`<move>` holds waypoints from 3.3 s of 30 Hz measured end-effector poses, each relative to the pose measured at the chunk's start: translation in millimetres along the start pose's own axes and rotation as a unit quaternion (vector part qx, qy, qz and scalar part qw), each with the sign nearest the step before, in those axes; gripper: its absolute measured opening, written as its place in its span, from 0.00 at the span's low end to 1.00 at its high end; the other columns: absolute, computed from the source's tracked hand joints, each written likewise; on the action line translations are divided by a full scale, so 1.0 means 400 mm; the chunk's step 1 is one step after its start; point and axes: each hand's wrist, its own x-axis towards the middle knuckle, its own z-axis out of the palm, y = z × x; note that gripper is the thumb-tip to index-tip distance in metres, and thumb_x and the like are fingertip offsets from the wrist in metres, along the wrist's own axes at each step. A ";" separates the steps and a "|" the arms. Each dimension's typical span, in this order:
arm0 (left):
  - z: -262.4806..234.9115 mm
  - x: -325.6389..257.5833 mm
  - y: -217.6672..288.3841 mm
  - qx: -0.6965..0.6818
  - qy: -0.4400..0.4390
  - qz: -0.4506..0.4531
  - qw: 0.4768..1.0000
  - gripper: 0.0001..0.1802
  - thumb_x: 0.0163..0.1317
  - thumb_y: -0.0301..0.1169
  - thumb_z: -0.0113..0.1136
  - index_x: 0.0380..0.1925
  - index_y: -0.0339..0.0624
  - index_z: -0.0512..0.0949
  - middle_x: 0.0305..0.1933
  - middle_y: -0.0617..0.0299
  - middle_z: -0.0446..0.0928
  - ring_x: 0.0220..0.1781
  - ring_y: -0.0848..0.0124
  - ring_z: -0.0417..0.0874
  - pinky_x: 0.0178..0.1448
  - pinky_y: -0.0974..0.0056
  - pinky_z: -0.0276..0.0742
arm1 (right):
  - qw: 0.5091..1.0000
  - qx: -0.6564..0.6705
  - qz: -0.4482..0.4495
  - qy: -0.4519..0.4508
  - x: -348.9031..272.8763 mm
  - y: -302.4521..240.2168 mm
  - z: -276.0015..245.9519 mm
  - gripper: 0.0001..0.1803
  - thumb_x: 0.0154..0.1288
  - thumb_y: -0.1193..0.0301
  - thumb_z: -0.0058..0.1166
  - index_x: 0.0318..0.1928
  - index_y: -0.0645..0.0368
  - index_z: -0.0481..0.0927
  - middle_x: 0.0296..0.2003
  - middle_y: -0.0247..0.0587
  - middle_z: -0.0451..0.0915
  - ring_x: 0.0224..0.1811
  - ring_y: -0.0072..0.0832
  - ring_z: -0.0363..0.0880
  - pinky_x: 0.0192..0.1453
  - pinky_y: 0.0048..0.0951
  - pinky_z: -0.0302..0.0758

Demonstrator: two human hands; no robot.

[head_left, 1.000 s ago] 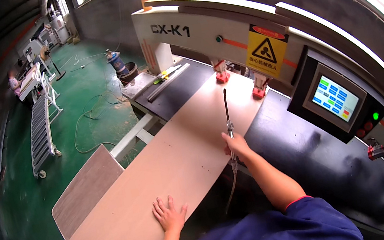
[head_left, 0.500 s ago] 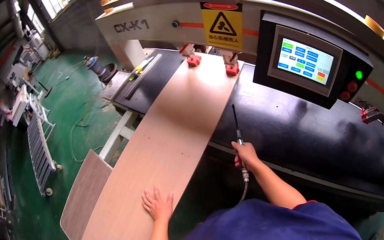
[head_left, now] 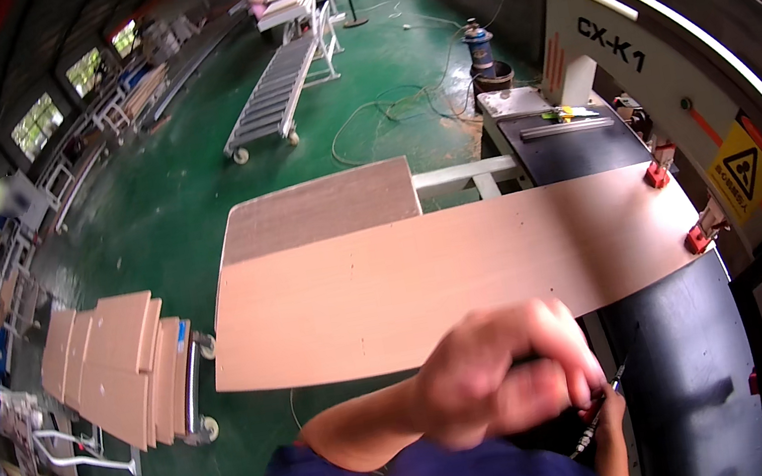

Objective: The person picks up large rectangular wood panels from a stack and carries them to a machine labeled CX-K1. They place each panel on the machine's conveyor, use a handheld tool to trigger the machine, and then remove the processed panel to place it on a different stack. This cycle is repeated for multiple panels.

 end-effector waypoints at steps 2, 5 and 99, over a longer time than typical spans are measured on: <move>0.055 0.027 0.057 -0.087 -0.060 0.109 0.988 0.19 0.72 0.39 0.49 0.28 0.35 0.77 0.29 0.52 0.79 0.28 0.61 0.78 0.37 0.56 0.76 | 1.000 0.001 0.016 0.001 -0.024 -0.018 0.004 0.21 0.67 0.55 0.56 0.29 0.60 0.72 0.12 0.40 0.71 0.10 0.32 0.72 0.15 0.35 0.78; 0.113 0.020 0.057 -0.111 -0.087 0.224 0.964 0.19 0.69 0.44 0.54 0.38 0.37 0.82 0.34 0.58 0.79 0.30 0.65 0.80 0.34 0.64 0.72 | 0.999 -0.039 -0.008 -0.026 -0.031 -0.061 0.034 0.21 0.68 0.55 0.55 0.29 0.59 0.71 0.12 0.38 0.69 0.11 0.30 0.72 0.16 0.34 0.78; -0.542 -0.508 -0.604 0.674 -0.164 -0.631 0.349 0.70 0.39 0.76 0.62 0.66 0.22 0.59 0.67 0.30 0.65 0.67 0.50 0.73 0.59 0.58 0.78 | 0.997 0.018 -0.010 0.074 -0.110 -0.052 0.101 0.20 0.63 0.52 0.63 0.25 0.49 0.70 0.16 0.29 0.67 0.14 0.22 0.68 0.17 0.27 0.71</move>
